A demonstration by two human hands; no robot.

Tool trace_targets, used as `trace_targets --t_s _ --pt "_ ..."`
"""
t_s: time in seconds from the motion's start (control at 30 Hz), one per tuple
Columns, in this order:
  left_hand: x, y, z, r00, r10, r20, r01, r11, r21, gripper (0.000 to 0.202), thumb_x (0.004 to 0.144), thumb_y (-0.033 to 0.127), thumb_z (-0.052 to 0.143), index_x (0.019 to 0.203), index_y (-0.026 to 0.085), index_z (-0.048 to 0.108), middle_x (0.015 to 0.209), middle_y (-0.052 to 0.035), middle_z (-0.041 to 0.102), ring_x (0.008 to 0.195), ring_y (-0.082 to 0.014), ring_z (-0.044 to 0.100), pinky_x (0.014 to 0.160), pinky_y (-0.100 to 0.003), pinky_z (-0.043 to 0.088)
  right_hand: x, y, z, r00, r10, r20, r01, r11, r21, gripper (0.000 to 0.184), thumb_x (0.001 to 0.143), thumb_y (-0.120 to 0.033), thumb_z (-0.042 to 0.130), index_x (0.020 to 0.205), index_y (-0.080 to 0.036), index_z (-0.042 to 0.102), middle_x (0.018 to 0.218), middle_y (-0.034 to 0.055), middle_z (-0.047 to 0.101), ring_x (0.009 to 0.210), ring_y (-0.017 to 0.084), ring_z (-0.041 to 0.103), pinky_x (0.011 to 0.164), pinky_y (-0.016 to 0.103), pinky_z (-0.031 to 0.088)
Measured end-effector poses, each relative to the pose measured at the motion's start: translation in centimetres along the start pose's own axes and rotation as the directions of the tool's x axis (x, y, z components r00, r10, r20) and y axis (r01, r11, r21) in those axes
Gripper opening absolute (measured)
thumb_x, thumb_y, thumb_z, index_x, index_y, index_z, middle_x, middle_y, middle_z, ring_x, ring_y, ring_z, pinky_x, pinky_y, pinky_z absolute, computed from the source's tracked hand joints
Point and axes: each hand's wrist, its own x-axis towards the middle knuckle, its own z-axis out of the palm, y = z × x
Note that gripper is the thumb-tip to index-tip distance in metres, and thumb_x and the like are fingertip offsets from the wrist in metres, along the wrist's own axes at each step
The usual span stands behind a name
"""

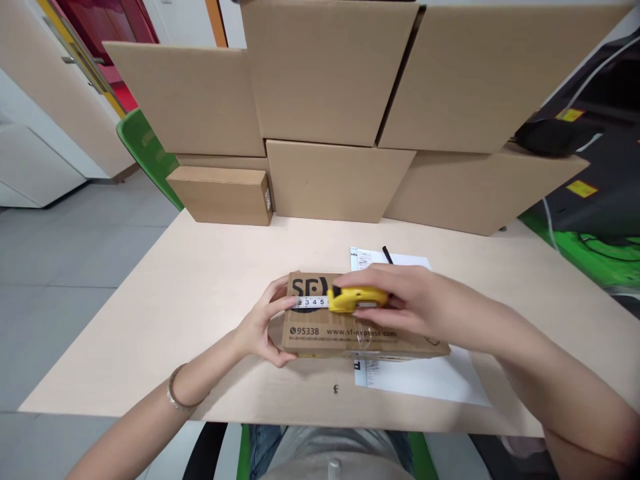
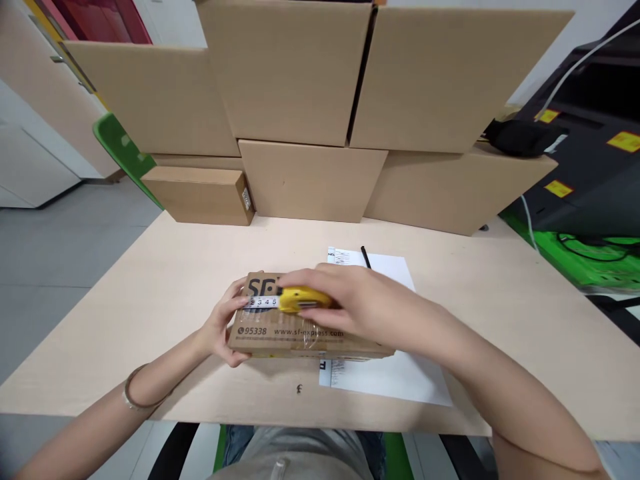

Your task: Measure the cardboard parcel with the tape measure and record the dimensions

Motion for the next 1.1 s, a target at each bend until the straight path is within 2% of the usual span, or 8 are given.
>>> trace_targets --t_s 0.1,0.23,0.37,0.5,0.63,0.8,0.97,1.1 --pt "0.1 0.2 -0.1 1.0 -0.01 -0.002 0.01 1.0 -0.018 0.099 0.065 0.055 0.08 0.151 0.04 0.033 0.152 -0.0141 0.034 0.141 -0.045 0.039 0.107 -0.066 0.041 -4.3 2.2 -1.9 0.989 0.117 -0.092 -0.119 0.993 -0.02 0.035 0.093 -0.041 0.066 0.128 -0.037 0.067 0.121 0.0024 0.073 0.1 0.026 0.071 0.084 0.037 0.057" --pt "0.2 0.1 -0.1 1.0 0.011 -0.017 -0.012 0.999 -0.043 0.096 0.066 0.051 0.079 0.15 0.037 0.035 0.152 -0.016 0.034 0.141 -0.0461 0.037 0.107 -0.067 0.039 -9.8 5.3 -3.5 0.948 0.255 -0.191 -0.262 0.965 -0.017 0.034 0.09 -0.039 0.069 0.124 -0.042 0.066 0.11 0.0028 0.075 0.084 0.025 0.072 0.065 0.033 0.059" --pt "0.3 0.1 -0.1 1.0 0.019 -0.024 -0.019 0.999 -0.03 0.096 0.065 0.052 0.079 0.149 0.036 0.036 0.153 -0.016 0.033 0.141 -0.0466 0.037 0.106 -0.067 0.041 -11.7 6.8 -3.5 0.917 0.334 -0.219 -0.335 0.942 0.031 0.033 0.09 -0.038 0.07 0.122 -0.043 0.066 0.112 0.0037 0.074 0.086 0.027 0.072 0.065 0.032 0.059" --pt "0.2 0.2 0.0 1.0 -0.007 -0.025 0.007 1.0 -0.009 0.097 0.063 0.05 0.08 0.148 0.036 0.036 0.153 -0.0165 0.033 0.139 -0.0473 0.04 0.105 -0.066 0.042 -11.0 6.9 -3.2 0.914 0.329 -0.238 -0.329 0.943 0.04 0.033 0.086 -0.045 0.072 0.119 -0.039 0.068 0.108 0.0045 0.074 0.079 0.026 0.072 0.059 0.034 0.059" --pt "0.3 0.3 0.1 0.999 0.011 -0.043 -0.012 0.999 -0.032 0.091 0.067 0.05 0.076 0.148 0.034 0.038 0.153 -0.0156 0.034 0.139 -0.0456 0.039 0.105 -0.065 0.042 -11.4 6.6 -3.3 0.913 0.329 -0.24 -0.34 0.94 -0.003 0.033 0.089 -0.044 0.069 0.121 -0.038 0.066 0.109 0.0055 0.074 0.078 0.024 0.071 0.06 0.032 0.059" --pt "0.3 0.3 0.0 0.999 0.013 -0.053 -0.016 0.997 -0.069 0.091 0.069 0.05 0.078 0.15 0.034 0.039 0.153 -0.0149 0.034 0.14 -0.0451 0.039 0.108 -0.064 0.042 -11.4 5.5 -3.3 0.918 0.312 -0.245 -0.336 0.94 -0.06 0.037 0.089 -0.047 0.069 0.124 -0.038 0.064 0.111 0.0025 0.074 0.079 0.022 0.072 0.059 0.028 0.057" --pt "-0.2 0.0 0.1 0.999 -0.023 -0.03 0.019 0.992 -0.126 0.099 0.067 0.05 0.082 0.153 0.04 0.035 0.157 -0.012 0.031 0.143 -0.0452 0.036 0.113 -0.063 0.038 -6.8 2.5 -2.4 0.979 0.138 -0.148 -0.152 0.985 -0.087 0.031 0.094 -0.044 0.064 0.124 -0.036 0.062 0.111 -0.0005 0.075 0.088 0.021 0.072 0.071 0.029 0.057" --pt "-1.0 -0.1 0.6 0.988 -0.14 -0.062 0.123 0.967 -0.223 0.129 0.061 0.048 0.089 0.16 0.044 0.006 0.159 -0.0138 0.032 0.146 -0.0439 0.035 0.117 -0.064 0.031 -1.5 0.2 -0.5 0.998 0.01 -0.063 -0.017 0.994 -0.112 0.033 0.099 -0.041 0.058 0.131 -0.034 0.056 0.122 0.0008 0.071 0.101 0.022 0.071 0.083 0.032 0.055"
